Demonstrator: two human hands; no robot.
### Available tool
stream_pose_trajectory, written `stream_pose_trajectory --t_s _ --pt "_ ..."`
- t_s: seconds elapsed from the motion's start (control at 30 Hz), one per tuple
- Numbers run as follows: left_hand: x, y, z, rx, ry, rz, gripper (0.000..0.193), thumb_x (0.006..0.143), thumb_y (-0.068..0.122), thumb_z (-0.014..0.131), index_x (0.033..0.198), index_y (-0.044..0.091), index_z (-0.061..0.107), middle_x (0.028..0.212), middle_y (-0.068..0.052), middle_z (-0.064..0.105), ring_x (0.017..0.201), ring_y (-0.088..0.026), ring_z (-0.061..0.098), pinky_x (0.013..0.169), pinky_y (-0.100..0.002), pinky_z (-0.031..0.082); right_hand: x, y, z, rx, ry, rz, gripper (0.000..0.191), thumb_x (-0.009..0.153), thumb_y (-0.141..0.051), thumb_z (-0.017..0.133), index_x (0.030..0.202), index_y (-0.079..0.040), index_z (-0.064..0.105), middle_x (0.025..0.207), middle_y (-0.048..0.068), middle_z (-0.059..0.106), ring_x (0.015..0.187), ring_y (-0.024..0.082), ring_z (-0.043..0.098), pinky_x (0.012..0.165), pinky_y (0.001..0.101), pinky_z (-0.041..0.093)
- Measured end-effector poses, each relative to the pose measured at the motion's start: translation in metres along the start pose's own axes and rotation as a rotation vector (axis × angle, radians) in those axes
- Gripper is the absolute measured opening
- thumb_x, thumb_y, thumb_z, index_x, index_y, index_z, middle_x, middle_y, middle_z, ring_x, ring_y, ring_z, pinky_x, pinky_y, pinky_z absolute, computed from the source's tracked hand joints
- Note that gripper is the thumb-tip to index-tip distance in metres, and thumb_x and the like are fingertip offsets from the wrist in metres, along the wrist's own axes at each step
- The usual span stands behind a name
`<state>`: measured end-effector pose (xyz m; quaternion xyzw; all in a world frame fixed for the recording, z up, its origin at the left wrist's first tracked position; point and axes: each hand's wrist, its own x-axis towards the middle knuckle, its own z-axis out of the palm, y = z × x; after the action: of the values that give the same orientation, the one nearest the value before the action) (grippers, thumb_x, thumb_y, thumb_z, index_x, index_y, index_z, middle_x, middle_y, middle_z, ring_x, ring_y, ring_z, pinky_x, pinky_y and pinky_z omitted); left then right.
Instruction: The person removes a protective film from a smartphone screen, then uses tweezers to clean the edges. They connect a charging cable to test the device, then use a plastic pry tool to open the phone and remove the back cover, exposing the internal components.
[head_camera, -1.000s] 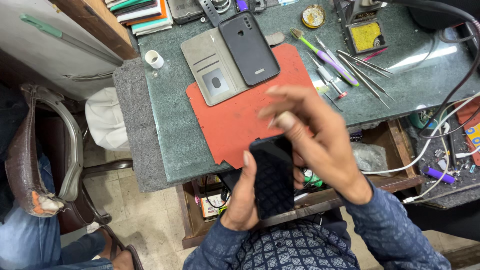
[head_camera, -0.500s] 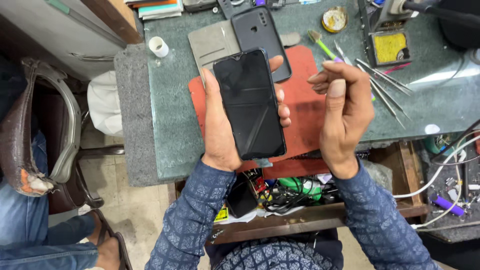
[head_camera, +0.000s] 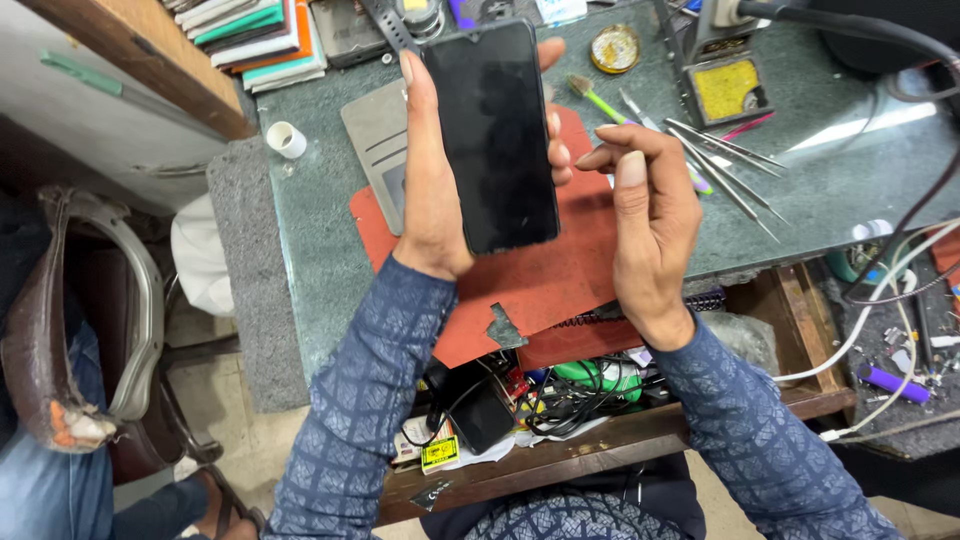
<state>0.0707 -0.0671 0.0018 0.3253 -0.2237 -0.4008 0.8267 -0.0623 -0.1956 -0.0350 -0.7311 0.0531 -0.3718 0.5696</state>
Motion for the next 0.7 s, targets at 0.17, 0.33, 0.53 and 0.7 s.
stream_pose_trajectory --t_s 0.17,0.33,0.53,0.7 --pt "0.024 0.005 -0.012 0.073 -0.02 0.035 0.101 0.101 0.081 0.029 0.156 -0.001 0.05 0.103 -0.011 0.065 0.088 -0.02 0.068 0.086 -0.036 0.06 0.001 -0.001 0.002 0.004 -0.003 0.029 0.033 0.121 -0.025 0.043 0.129 0.001 0.06 0.109 0.007 0.067 0.103 0.012 0.065 0.099 0.029 0.053" --pt "0.047 0.007 -0.025 0.004 0.036 -0.02 0.099 0.094 0.075 0.032 0.137 -0.012 0.053 0.108 -0.015 0.066 0.091 -0.025 0.067 0.086 -0.041 0.06 0.003 0.002 0.002 0.011 -0.034 0.12 0.037 0.118 -0.028 0.042 0.121 0.002 0.064 0.099 0.004 0.068 0.09 0.008 0.059 0.083 0.0242 0.049" --pt "0.041 0.005 -0.026 0.016 -0.094 0.055 0.097 0.101 0.075 0.031 0.152 -0.004 0.053 0.097 -0.01 0.063 0.084 -0.019 0.064 0.083 -0.037 0.058 0.004 0.005 0.004 0.059 -0.078 0.191 0.036 0.116 -0.027 0.043 0.118 0.002 0.065 0.095 0.005 0.067 0.083 0.007 0.059 0.073 0.0226 0.049" --pt "0.033 -0.002 -0.021 0.001 -0.075 0.014 0.099 0.1 0.076 0.027 0.15 -0.006 0.052 0.1 -0.01 0.063 0.085 -0.021 0.065 0.08 -0.037 0.057 0.006 0.008 0.003 0.061 -0.131 0.244 0.035 0.115 -0.024 0.044 0.113 0.002 0.067 0.091 0.005 0.068 0.079 0.008 0.061 0.071 0.0227 0.05"
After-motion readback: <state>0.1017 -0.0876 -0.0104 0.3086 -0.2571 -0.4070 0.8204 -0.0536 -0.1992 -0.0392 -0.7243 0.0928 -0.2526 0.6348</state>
